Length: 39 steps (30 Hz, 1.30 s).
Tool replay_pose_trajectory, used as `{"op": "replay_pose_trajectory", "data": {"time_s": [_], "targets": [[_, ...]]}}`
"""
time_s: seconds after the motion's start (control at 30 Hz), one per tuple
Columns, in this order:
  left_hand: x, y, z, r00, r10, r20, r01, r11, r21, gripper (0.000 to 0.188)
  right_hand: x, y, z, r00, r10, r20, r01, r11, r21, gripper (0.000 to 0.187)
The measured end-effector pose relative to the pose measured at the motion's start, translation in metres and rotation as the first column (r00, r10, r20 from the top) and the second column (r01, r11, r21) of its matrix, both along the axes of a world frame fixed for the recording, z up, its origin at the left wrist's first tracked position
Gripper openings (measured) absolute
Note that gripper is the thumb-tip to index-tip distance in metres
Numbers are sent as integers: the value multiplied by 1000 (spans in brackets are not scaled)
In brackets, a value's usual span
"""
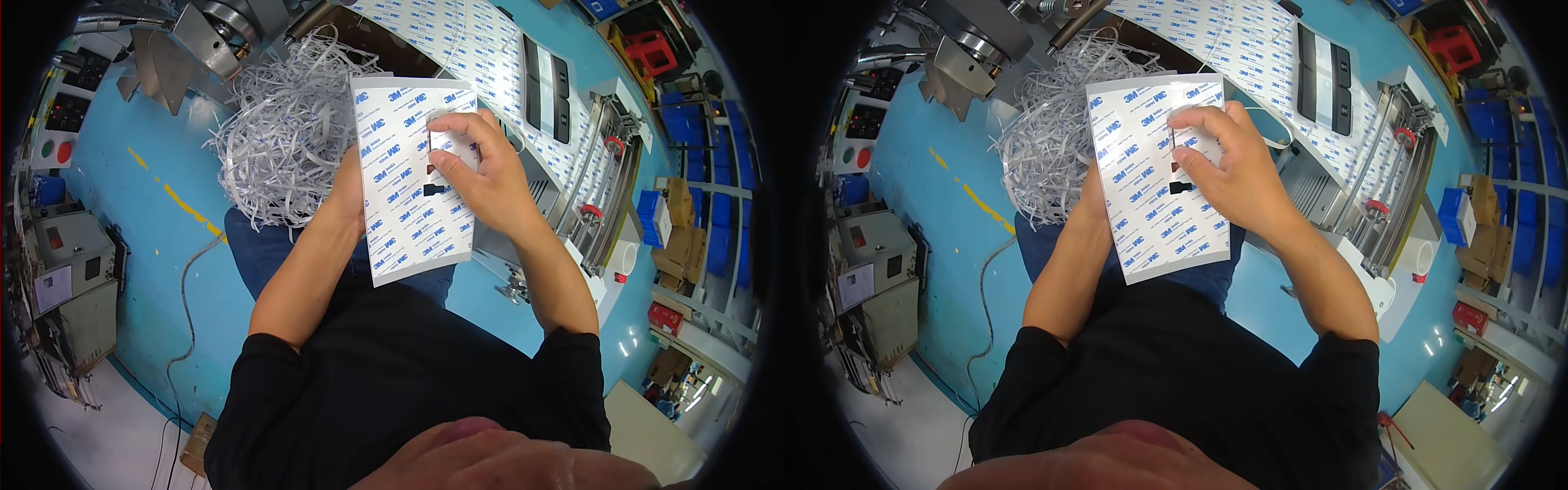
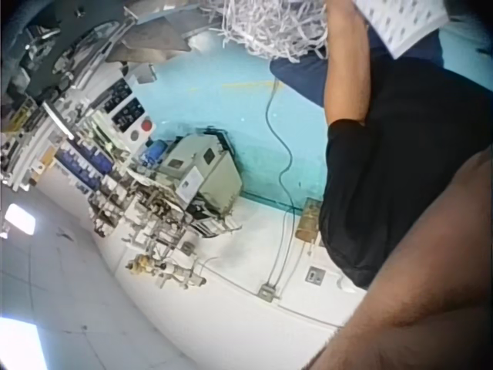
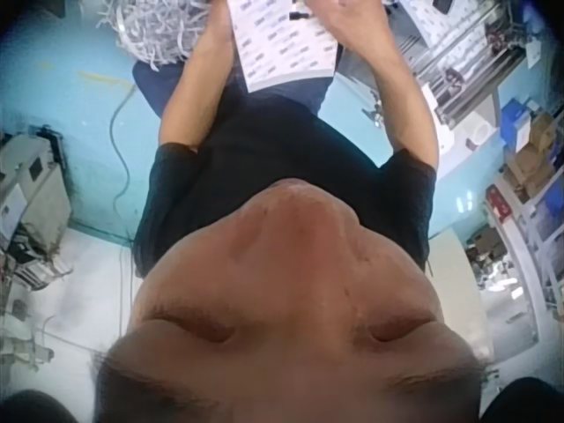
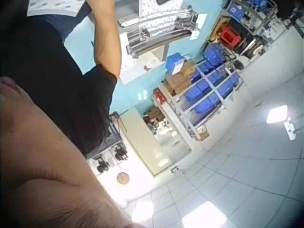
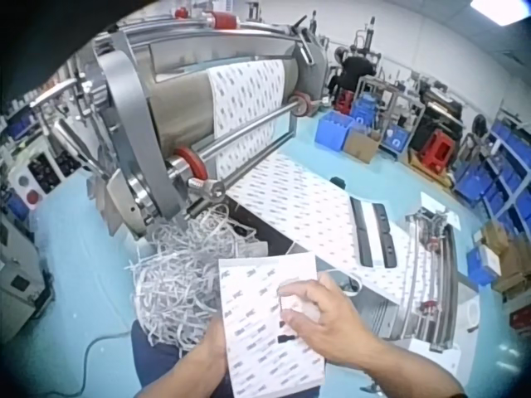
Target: The person peels cutout sections from adhesive sheets, applies an adhesive sheet to a plastic panel, and removes scrap strips from a tape feeding machine by hand.
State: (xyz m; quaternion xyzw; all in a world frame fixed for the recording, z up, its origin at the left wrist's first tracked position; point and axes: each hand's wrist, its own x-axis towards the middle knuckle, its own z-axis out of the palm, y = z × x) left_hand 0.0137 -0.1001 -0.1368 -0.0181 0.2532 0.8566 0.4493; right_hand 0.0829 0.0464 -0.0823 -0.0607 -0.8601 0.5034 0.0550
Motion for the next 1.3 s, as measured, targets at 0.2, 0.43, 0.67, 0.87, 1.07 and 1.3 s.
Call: {"op": "replay_pose_trajectory", "data": {"time_s": [0.2, 0.43, 0.67, 0.87, 1.07, 1.3], "targets": [[0, 4, -9, 993, -42, -110, 36, 998, -60, 50, 2, 3, -3, 1000, 21, -19, -18, 992, 124, 22], [-5, 0, -10, 999, 6, -37, -7, 1000, -8, 46, 1, 0, -5, 997, -25, -73, 22, 999, -41, 32], [-3, 6, -6, 999, -6, -42, 10, 996, 87, 50, 0, -1, 0, 1000, 7, 14, -8, 995, 98, 36], [-11, 0, -16, 996, -89, -12, 90, 988, 128, 50, -1, 0, -4, 999, 31, -28, -27, 992, 122, 33], [-10, 3, -2, 999, 53, -3, -53, 999, 8, 42, -3, 2, -2, 998, -19, -64, 16, 999, -52, 29], [-4, -1, -4, 998, 19, 55, -30, 979, 202, 40, -4, 6, -8, 993, -6, -116, 24, 989, 148, 24]]}}
